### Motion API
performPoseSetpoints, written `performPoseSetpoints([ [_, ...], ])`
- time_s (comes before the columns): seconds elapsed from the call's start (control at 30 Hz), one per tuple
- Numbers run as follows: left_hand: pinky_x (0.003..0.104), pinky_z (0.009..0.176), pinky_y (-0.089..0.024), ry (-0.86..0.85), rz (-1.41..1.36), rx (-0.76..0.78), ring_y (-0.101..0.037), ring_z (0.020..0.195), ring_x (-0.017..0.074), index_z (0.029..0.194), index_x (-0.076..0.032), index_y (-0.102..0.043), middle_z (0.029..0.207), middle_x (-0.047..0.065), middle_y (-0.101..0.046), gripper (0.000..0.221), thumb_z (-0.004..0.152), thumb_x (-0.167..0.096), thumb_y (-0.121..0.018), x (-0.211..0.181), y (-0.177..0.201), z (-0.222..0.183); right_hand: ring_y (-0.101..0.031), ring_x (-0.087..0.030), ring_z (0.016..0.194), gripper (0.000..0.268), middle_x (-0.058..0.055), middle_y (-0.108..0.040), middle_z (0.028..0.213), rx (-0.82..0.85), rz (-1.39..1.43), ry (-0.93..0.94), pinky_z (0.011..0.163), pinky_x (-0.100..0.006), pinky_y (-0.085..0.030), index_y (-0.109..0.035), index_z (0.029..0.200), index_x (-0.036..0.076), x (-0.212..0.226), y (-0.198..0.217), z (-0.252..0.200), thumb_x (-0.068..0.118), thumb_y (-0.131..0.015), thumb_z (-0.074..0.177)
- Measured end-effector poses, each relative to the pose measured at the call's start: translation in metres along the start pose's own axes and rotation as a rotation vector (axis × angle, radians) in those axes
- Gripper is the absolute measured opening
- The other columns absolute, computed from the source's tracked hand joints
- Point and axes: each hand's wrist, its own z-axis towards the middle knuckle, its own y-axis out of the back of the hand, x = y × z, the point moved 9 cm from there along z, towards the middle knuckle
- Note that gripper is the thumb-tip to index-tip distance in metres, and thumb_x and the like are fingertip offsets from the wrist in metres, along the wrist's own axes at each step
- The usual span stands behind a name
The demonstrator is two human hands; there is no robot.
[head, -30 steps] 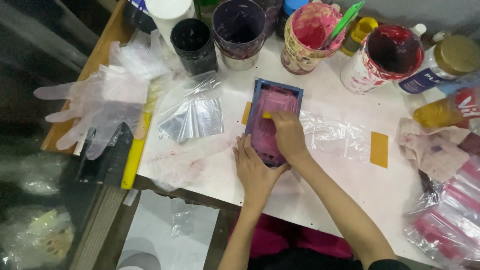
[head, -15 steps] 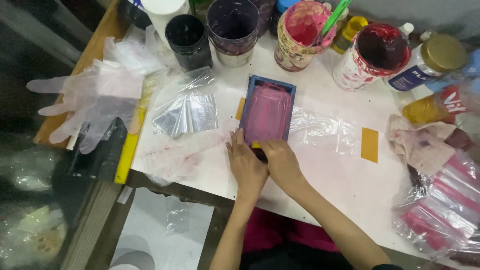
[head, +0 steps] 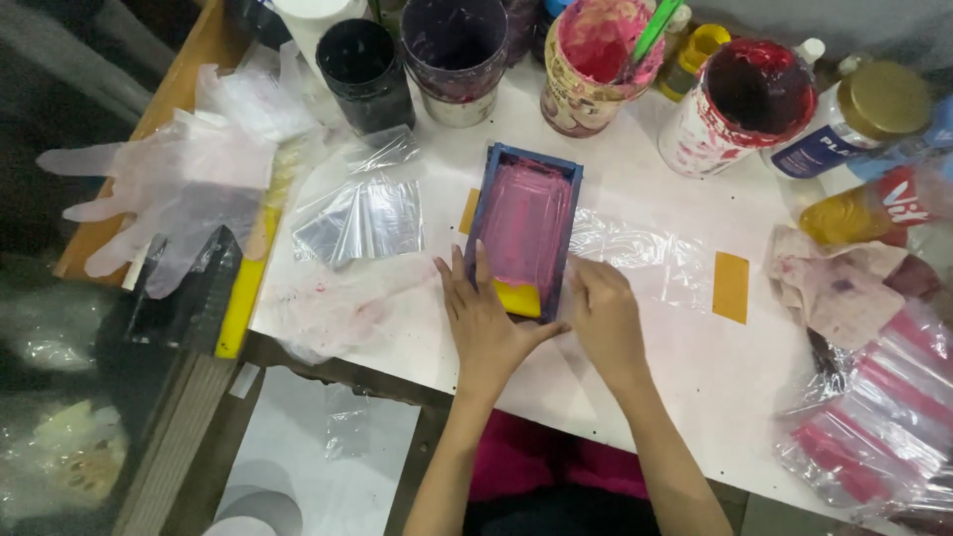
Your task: Manual screen printing of a design onto small plastic bags using a small frame and pink ink.
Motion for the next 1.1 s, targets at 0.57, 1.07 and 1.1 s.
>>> performPoseSetpoints([
  [0.57,0.061,0.115,-0.021,0.144,0.133,0.133,-0.032,0.137,0.0525,0.160,-0.016,-0.012,0.150,0.037,-0.029,0.149,0.045,-0.045,-0.102,0.010,-0.020,0.014,-0.058,-0.036,0.133,0.035,-0.015,-0.067,0.137,0.171,-0.154,-0.124,0.117,-0.059,-0.036,-0.072,0.132,0.021,-0.073,-0.030,-0.003,0.012,-0.058,0.102],
  [1.07,0.062,0.116,-0.025,0.211,0.047,0.150,-0.035,0.137,0.0473,0.158,-0.015,-0.015,0.148,0.031,-0.034,0.148,0.043,-0.046,-0.102,0.012,-0.012,0.018,-0.056,-0.029,0.138,0.038,-0.008,-0.064,0.143,0.221,-0.213,-0.160,0.120,-0.058,-0.032,-0.070,0.134,0.029,-0.087,-0.040,-0.007,0.014,-0.053,0.103],
  [1.1,0.062,0.116,-0.025,0.212,0.037,0.150,-0.035,0.137,0.0472,0.157,-0.014,-0.016,0.148,0.031,-0.035,0.147,0.043,-0.045,-0.102,0.012,-0.011,0.018,-0.056,-0.029,0.137,0.039,-0.008,-0.064,0.143,0.221,-0.219,-0.159,0.120,-0.058,-0.032,-0.070,0.134,0.029,-0.088,-0.040,-0.007,0.014,-0.053,0.102],
])
